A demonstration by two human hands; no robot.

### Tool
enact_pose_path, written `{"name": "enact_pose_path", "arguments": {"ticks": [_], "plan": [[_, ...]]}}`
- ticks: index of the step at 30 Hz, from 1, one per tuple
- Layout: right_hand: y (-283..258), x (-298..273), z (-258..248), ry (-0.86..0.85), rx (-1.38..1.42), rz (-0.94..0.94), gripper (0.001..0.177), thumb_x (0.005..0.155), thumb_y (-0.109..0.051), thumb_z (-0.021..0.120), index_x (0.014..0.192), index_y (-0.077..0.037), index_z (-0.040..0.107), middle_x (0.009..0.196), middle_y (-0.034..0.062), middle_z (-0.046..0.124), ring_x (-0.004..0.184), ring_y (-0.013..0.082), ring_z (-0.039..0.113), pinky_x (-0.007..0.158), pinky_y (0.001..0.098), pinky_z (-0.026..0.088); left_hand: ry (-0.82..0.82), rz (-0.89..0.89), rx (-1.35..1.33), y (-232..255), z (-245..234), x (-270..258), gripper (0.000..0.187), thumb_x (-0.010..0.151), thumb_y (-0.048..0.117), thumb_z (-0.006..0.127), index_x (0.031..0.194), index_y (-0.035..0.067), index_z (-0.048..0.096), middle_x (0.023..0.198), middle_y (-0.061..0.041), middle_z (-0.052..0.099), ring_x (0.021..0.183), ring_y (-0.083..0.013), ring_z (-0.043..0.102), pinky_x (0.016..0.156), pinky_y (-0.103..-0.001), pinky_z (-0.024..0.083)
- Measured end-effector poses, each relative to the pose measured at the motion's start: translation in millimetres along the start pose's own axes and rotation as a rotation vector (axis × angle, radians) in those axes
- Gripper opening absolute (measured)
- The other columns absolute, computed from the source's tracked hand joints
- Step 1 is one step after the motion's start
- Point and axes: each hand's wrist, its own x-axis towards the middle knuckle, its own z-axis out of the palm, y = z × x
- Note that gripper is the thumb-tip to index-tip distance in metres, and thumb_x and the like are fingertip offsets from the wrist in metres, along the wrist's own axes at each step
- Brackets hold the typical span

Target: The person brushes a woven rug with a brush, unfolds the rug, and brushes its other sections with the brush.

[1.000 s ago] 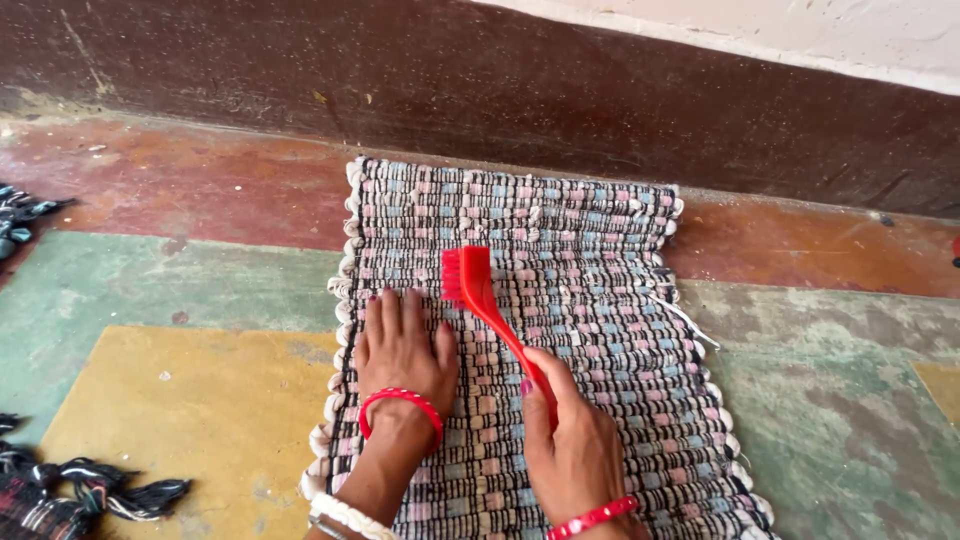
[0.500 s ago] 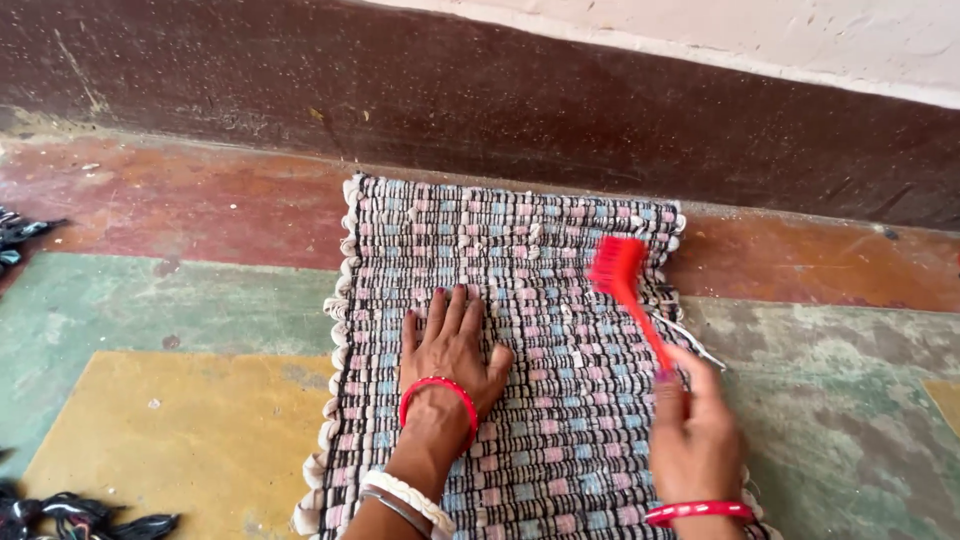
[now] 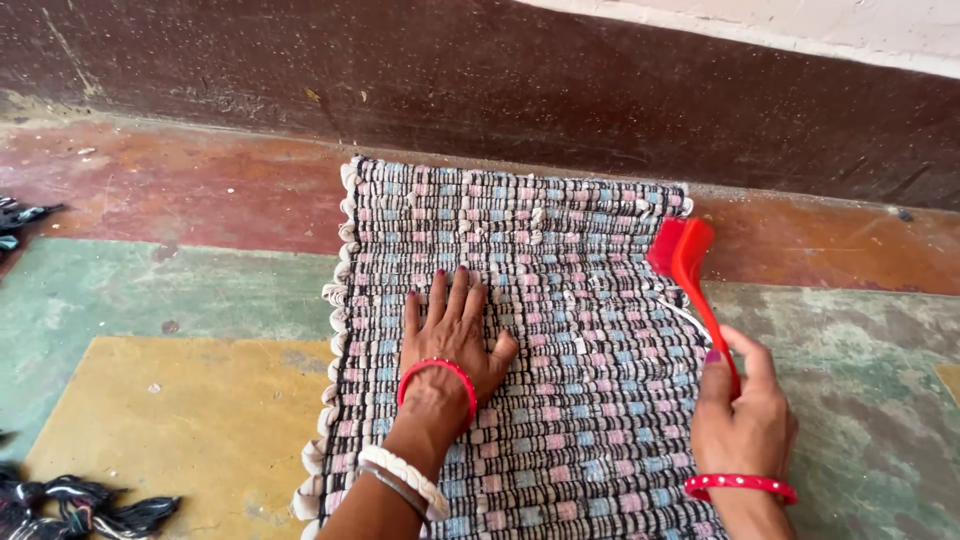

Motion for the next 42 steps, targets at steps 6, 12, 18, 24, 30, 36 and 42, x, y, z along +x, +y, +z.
{"name": "enact_pose_path", "arguments": {"ticks": [6, 12, 18, 24, 30, 36, 42], "plan": [[-58.8, -14.1, 30.2, -0.191, 0.181, -0.037, 0.035, 0.1, -0.026, 0.055, 0.134, -0.021, 0.063, 0.07, 0.008, 0.072, 0.051, 0.0175, 0.064, 0.046, 0.0344, 0.047, 0.157, -0.114, 0.005, -24.1, 7.2, 23.9, 0.08, 0.096, 0.059, 0.021, 0.162, 0.017, 0.008, 0.171, -0.008, 0.002, 0.155, -0.028, -0.003, 0.118, -0.048, 0.0], [-98.3, -20.1, 62.3, -0.401, 0.042, -0.119, 0.034, 0.101, -0.028, 0.05, 0.134, -0.027, 0.06, 0.059, 0.0058, 0.069, 0.048, 0.021, 0.067, 0.045, 0.0388, 0.051, 0.197, -0.154, -0.016, -35.6, -1.3, 24.2, 0.081, 0.095, 0.06, 0.029, 0.159, 0.011, 0.015, 0.166, -0.009, 0.007, 0.153, -0.026, 0.0, 0.121, -0.046, -0.001], [-25.2, -8.3, 43.5, -0.231, -0.088, 0.009, 0.033, 0.1, -0.033, 0.052, 0.132, -0.034, 0.062, 0.07, 0.0149, 0.072, 0.066, 0.0365, 0.07, 0.058, 0.0488, 0.053, 0.144, -0.128, -0.067, -39.3, -0.1, 19.0, 0.071, 0.095, 0.047, 0.034, 0.157, 0.014, 0.022, 0.168, -0.007, 0.01, 0.154, -0.0244, 0.004, 0.123, -0.049, -0.001], [-3.7, -22.7, 23.3, -0.055, 0.052, 0.064, 0.033, 0.101, -0.025, 0.059, 0.133, -0.021, 0.064, 0.076, 0.0135, 0.072, 0.065, 0.0239, 0.07, 0.063, 0.0412, 0.052, 0.238, -0.071, -0.087, -39.7, 10.9, 10.4, 0.07, 0.094, 0.045, 0.036, 0.155, 0.013, 0.026, 0.166, -0.009, 0.015, 0.153, -0.0263, 0.009, 0.121, -0.05, 0.004], [-78.5, -42.6, 48.8, -0.433, 0.017, 0.208, 0.033, 0.104, -0.035, 0.056, 0.137, -0.036, 0.061, 0.058, 0.0136, 0.068, 0.048, 0.0234, 0.061, 0.05, 0.0436, 0.045, 0.079, -0.125, -0.11, -33.3, -7.8, 14.1, 0.064, 0.095, 0.037, 0.044, 0.152, 0.01, 0.033, 0.165, -0.013, 0.019, 0.156, -0.0271, 0.008, 0.124, -0.051, 0.004], [-57.2, -37.4, 53.0, -0.285, 0.048, 0.013, 0.034, 0.097, -0.029, 0.052, 0.13, -0.031, 0.062, 0.065, 0.0057, 0.072, 0.052, 0.0215, 0.071, 0.051, 0.0399, 0.052, 0.045, -0.127, -0.104, -7.2, -10.7, 23.1, 0.061, 0.094, 0.009, 0.045, 0.152, 0.023, 0.033, 0.165, -0.003, 0.017, 0.154, -0.0211, 0.008, 0.123, -0.052, 0.002], [50.5, -41.7, 34.7, -0.194, 0.014, 0.163, 0.036, 0.095, -0.023, 0.064, 0.13, -0.032, 0.068, 0.059, 0.0064, 0.064, 0.051, 0.0166, 0.061, 0.053, 0.0352, 0.049, -0.043, -0.135, -0.154, -8.0, -19.1, 9.1, 0.063, 0.092, 0.008, 0.051, 0.15, 0.027, 0.037, 0.167, -0.001, 0.016, 0.155, -0.0197, 0.006, 0.125, -0.048, 0.002]]}}
